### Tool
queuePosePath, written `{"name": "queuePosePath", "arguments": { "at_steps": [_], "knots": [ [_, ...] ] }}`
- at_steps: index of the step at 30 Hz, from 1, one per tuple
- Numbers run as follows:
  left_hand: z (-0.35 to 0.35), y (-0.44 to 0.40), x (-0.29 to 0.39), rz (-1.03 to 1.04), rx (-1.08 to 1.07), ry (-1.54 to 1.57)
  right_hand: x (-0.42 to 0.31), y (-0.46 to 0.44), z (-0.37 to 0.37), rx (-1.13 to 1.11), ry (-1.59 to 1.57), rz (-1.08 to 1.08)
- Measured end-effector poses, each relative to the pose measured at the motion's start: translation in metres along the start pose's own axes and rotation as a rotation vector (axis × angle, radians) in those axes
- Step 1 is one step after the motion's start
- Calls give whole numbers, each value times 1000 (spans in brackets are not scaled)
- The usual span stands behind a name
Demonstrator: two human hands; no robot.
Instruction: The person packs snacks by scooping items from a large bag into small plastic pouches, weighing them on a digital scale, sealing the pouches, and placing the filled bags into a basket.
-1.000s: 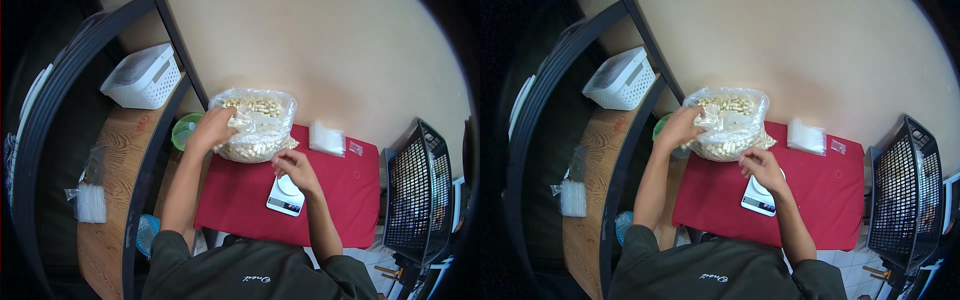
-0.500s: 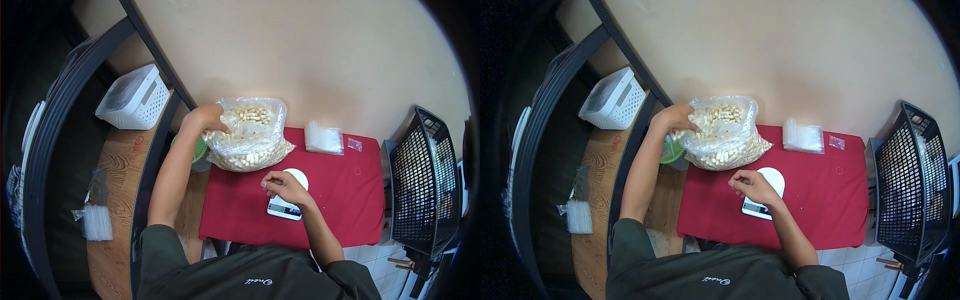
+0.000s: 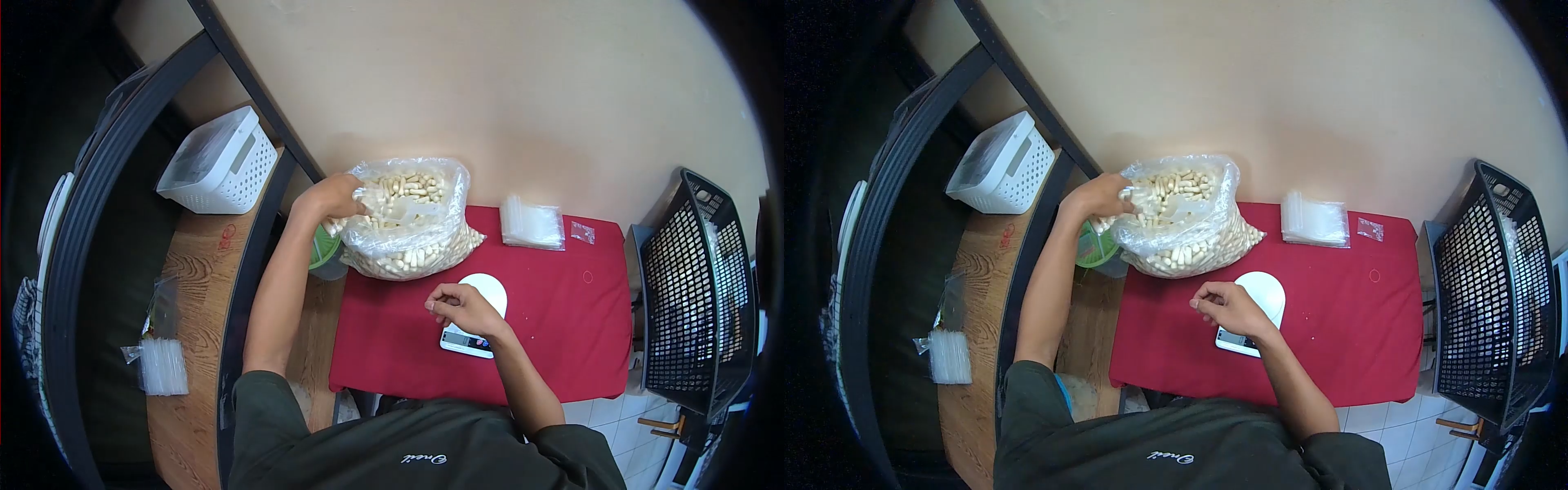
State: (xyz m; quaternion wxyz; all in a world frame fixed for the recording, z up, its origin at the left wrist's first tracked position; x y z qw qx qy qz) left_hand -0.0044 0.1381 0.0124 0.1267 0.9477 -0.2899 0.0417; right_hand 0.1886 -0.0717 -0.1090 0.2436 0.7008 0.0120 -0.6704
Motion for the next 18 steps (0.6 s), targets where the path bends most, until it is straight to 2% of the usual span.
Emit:
{"name": "queuePosePath", "arguments": {
  "at_steps": [3, 7, 10, 12, 18],
  "knots": [
    [-2, 3, -5, 25, 106, 122, 1, 2, -2, 11, 18, -2],
    [-4, 16, 5, -59, 27, 140, 2, 4, -3, 27, 39, -17],
    [-1, 20, -3, -17, 40, 223, -1, 7, -2, 37, 31, -31],
    [0, 15, -7, 92, 78, 187, 0, 8, -3, 43, 38, -19],
    [9, 11, -13, 106, 98, 290, 1, 8, -4, 60, 47, -31]
  ]
}}
Point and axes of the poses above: each hand's wrist, its own y-axis away from the middle knuckle, its own z-axis out of the palm, x = y × z, the point moved 5 cm from there along -y, towards the middle knuckle, and after that the axes turned 6 degrees about z, right-handed, at the moved point
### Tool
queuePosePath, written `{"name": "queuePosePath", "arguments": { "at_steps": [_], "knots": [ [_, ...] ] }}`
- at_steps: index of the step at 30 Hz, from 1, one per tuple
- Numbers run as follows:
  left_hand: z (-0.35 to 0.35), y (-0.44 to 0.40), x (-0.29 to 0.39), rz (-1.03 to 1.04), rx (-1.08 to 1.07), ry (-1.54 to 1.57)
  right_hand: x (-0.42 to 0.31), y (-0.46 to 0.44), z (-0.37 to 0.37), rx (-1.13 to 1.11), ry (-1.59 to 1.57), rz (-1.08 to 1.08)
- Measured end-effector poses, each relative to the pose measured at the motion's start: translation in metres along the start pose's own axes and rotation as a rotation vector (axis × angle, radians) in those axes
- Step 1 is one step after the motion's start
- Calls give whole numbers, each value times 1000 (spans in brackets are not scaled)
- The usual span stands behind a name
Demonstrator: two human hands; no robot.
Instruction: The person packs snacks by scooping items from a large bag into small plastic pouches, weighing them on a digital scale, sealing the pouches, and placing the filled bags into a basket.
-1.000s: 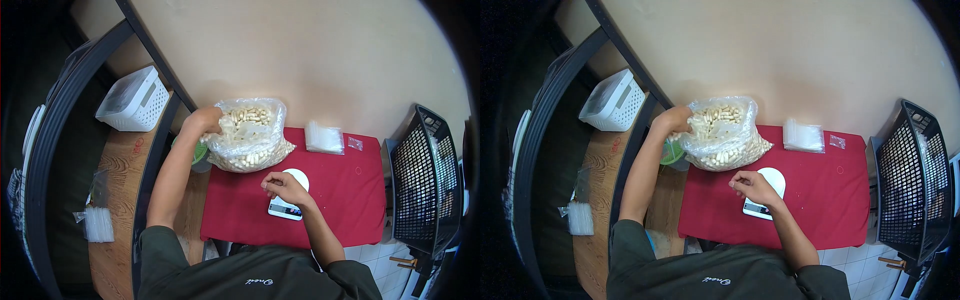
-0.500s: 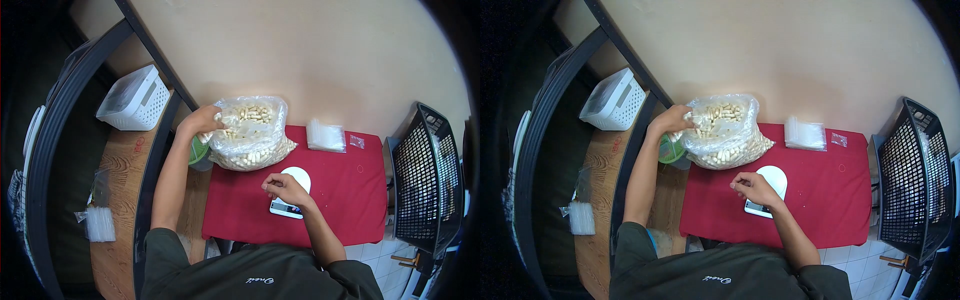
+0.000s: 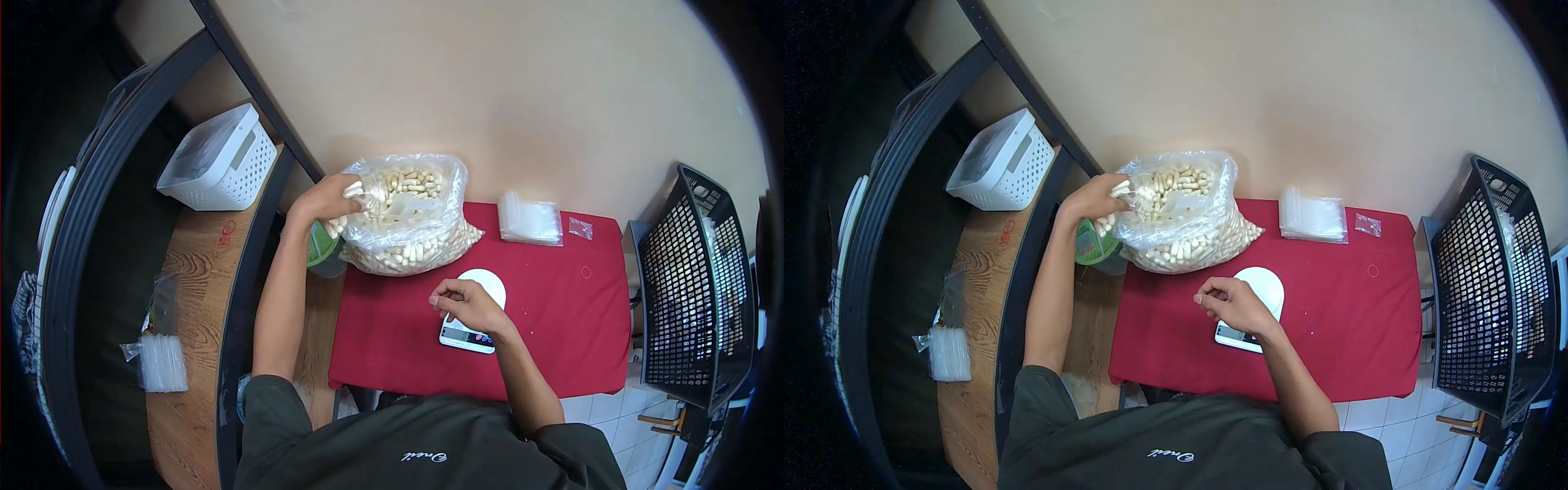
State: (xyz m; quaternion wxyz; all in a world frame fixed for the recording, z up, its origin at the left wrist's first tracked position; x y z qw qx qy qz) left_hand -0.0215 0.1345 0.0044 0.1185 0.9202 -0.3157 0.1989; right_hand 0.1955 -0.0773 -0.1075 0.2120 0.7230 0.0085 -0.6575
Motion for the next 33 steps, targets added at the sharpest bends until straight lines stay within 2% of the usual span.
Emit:
{"name": "queuePosePath", "arguments": {
  "at_steps": [2, 4, 10, 12, 15, 20, 22, 24, 26, 28, 31, 33],
  "knots": [
    [2, 2, 2, -16, 21, -17, -6, 1, -1, 6, 2, -8],
    [0, 7, 14, -36, 45, -33, -26, 3, -8, 107, 61, -67],
    [2, 17, 34, -35, 186, 138, -88, -20, -21, 238, 29, -142],
    [3, 20, 38, 34, 240, 143, -103, -34, -25, 356, -10, -321],
    [3, 22, 42, 80, 260, 155, -109, -61, -20, 346, 10, -347],
    [7, 17, 24, 76, 272, 144, -109, -77, -4, 315, 51, -249],
    [10, 17, 22, 44, 264, 142, -109, -78, 6, 294, -55, -247],
    [9, 18, 23, 119, 354, 146, -106, -84, 15, 301, -88, -273],
    [13, 19, 23, 106, 405, 143, -102, -91, 17, 361, -203, -370],
    [13, 19, 26, 96, 461, 139, -105, -89, 16, 344, -190, -338],
    [13, 24, 25, 62, 481, 209, -111, -86, 11, 303, -174, -277],
    [14, 25, 18, -73, 459, 177, -118, -82, 6, 279, -151, -206]
  ]
}}
Point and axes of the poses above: each hand's wrist, its own y-axis away from the middle knuckle, its own z-axis out of the palm, x = y × z, the point moved 5 cm from there along -y, towards the middle knuckle, and after that the axes turned 6 degrees about z, right-handed, at the moved point
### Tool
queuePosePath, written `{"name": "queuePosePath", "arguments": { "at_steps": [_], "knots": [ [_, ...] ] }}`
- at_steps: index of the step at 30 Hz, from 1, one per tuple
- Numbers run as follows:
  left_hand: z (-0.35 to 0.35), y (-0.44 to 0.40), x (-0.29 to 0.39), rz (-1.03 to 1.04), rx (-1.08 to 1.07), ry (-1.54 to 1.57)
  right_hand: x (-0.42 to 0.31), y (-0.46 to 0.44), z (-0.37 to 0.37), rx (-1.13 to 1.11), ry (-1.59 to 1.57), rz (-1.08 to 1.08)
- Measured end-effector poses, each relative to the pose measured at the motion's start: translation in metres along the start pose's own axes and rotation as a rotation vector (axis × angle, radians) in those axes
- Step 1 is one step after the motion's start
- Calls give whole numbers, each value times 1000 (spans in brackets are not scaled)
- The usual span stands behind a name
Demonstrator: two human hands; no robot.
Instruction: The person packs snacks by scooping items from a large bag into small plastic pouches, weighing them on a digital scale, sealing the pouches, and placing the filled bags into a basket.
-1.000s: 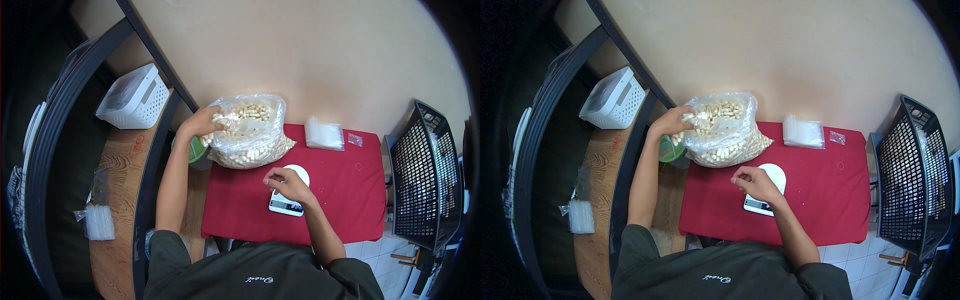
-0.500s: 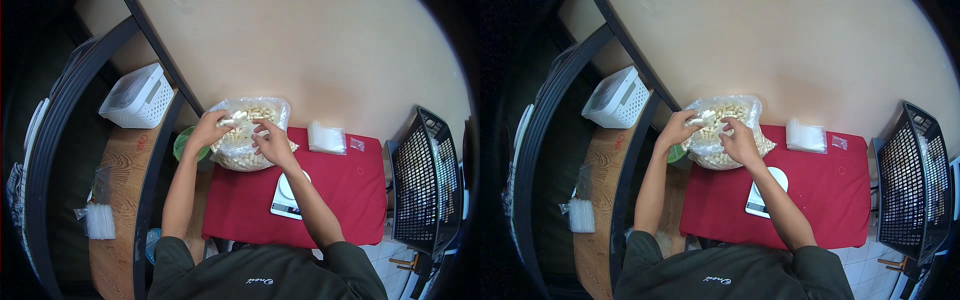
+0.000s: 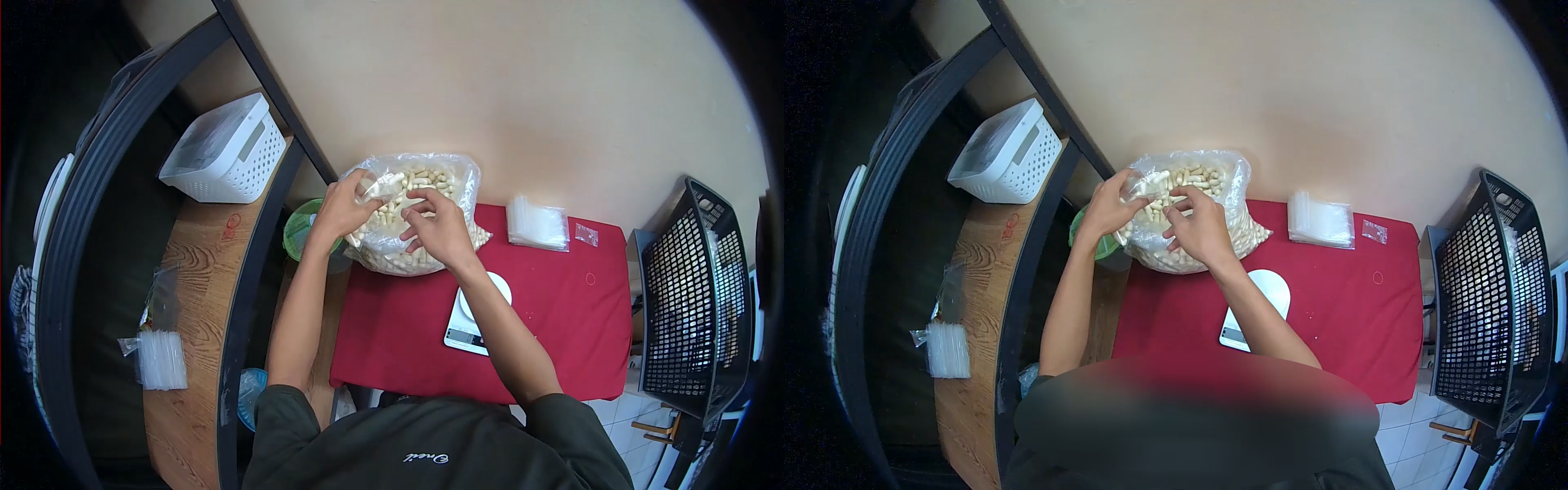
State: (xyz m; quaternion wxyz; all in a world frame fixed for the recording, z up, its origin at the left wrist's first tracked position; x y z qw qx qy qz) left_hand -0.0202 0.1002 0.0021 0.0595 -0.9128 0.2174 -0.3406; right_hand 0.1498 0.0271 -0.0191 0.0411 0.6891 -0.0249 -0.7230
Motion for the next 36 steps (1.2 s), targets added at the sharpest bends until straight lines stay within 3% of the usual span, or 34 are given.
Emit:
{"name": "queuePosePath", "arguments": {
  "at_steps": [3, 10, 13, 17, 20, 21, 23, 25, 27, 29, 31, 33, 35, 36],
  "knots": [
    [-5, 2, 3, 18, 4, -189, 1, 3, 0, -48, 113, 56],
    [-7, 3, 3, 19, 46, -64, 9, 7, -11, -53, 46, 48],
    [-5, 9, -7, 10, 125, 114, 4, 13, -24, -21, 15, 48],
    [-12, 27, 6, 190, 263, 543, -12, 33, -38, -44, 8, 51],
    [-10, 53, 39, 277, 324, 719, -48, 63, -36, 0, 156, -248],
    [-2, 61, 47, 284, 320, 751, -55, 72, -31, 0, 159, -240],
    [13, 75, 68, 320, 333, 562, -73, 91, -19, 25, 292, -417],
    [27, 88, 92, 224, 243, 478, -77, 101, -21, 142, 445, -481],
    [43, 97, 99, 250, 192, 535, -68, 101, -31, 115, 425, -301],
    [61, 110, 102, 262, 137, 600, -53, 106, -51, 136, 339, -342],
    [89, 121, 95, 172, -102, 1107, -29, 112, -71, -3, 8, -129],
    [116, 135, 88, 46, -277, 1079, -17, 124, -91, 23, 141, -87],
    [132, 141, 87, 79, -418, 813, 4, 135, -111, 22, 246, 2],
    [136, 140, 86, 76, -424, 822, 15, 139, -119, -45, 184, 64]
  ]
}}
Point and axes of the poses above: each hand's wrist, its own y-axis away from the middle knuckle, its own z-axis out of the palm, x = y × z, the point moved 5 cm from there along -y, towards the middle knuckle, and after that the axes turned 6 degrees about z, right-handed, at the moved point
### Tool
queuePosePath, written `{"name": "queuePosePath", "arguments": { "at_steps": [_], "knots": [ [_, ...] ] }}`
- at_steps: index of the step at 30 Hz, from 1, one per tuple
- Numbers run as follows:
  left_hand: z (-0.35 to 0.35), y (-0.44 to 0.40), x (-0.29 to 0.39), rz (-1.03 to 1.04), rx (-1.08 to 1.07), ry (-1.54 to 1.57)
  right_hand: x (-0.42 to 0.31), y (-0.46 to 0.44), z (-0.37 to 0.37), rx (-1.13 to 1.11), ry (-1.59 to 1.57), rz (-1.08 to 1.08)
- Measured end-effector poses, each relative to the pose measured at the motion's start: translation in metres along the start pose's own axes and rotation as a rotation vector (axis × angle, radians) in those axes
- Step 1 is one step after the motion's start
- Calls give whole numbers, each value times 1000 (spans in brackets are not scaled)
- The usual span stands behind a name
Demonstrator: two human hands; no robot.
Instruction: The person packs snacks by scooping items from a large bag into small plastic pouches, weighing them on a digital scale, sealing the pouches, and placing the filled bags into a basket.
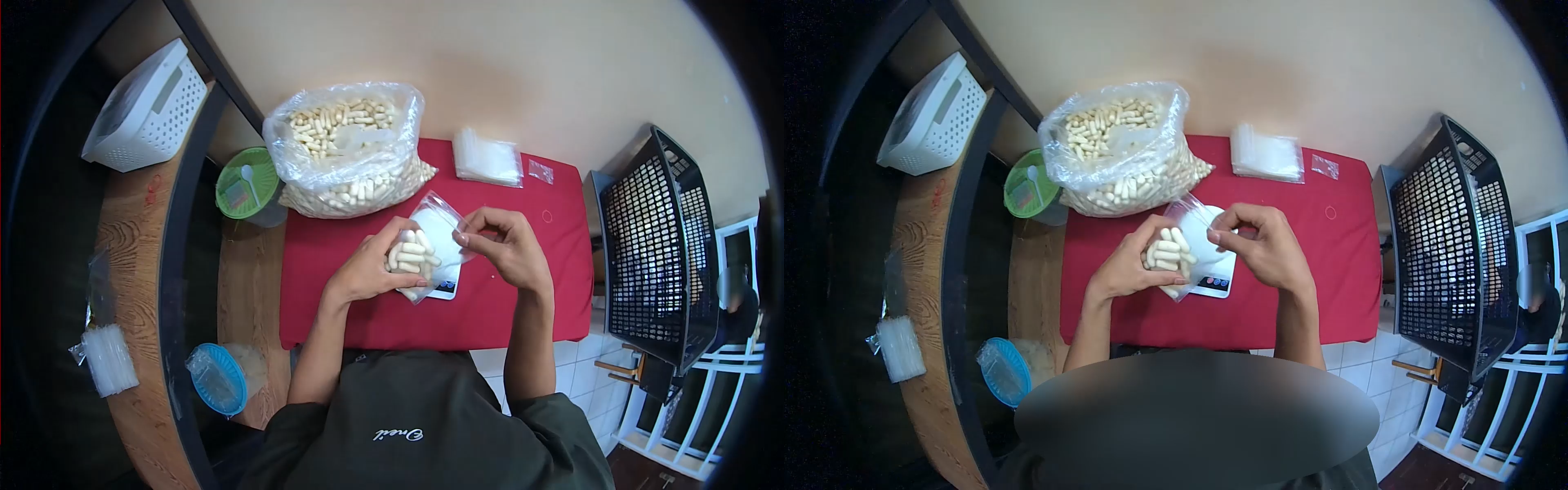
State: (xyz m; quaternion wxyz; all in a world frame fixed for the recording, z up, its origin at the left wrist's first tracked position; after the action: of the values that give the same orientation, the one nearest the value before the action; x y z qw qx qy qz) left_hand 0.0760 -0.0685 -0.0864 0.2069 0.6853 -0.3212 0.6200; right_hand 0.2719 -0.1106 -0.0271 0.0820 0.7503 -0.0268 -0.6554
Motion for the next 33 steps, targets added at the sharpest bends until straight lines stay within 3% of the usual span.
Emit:
{"name": "queuePosePath", "arguments": {
  "at_steps": [2, 4, 9, 11, 13, 15, 20, 25, 33],
  "knots": [
    [9, -2, -11, -106, -145, -11, 21, 8, -3, -13, -73, 62],
    [11, -9, -13, -84, -200, -50, 40, 11, -1, -50, -240, 116],
    [24, -15, -28, -41, -291, -172, 77, 7, 0, -10, -187, 282],
    [8, -10, -43, -152, 46, -156, 95, 0, -12, 153, -302, 271],
    [-8, 4, -66, -138, 297, -190, 120, -9, -20, 240, -360, 241],
    [-21, 22, -85, -235, 412, -118, 140, -13, -31, 374, -337, 223],
    [-40, 61, -105, -252, 421, -92, 187, -23, -39, 490, -318, 237],
    [-47, 90, -123, -303, 440, -54, 189, -10, -47, 516, 155, 381],
    [-50, 110, -136, -328, 495, 58, 167, 34, -63, 619, 1, 461]
  ]
}}
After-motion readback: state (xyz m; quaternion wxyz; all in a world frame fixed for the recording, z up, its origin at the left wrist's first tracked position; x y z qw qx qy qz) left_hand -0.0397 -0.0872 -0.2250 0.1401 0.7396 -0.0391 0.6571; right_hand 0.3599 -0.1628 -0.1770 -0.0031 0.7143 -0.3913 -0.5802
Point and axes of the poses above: each hand's wrist, its own y-axis away from the middle knuckle, its own z-axis out of the palm, x = y × z, the point moved 5 cm from there along -y, towards the middle knuckle, and after that the axes turned 6 degrees about z, right-handed, at the moved point
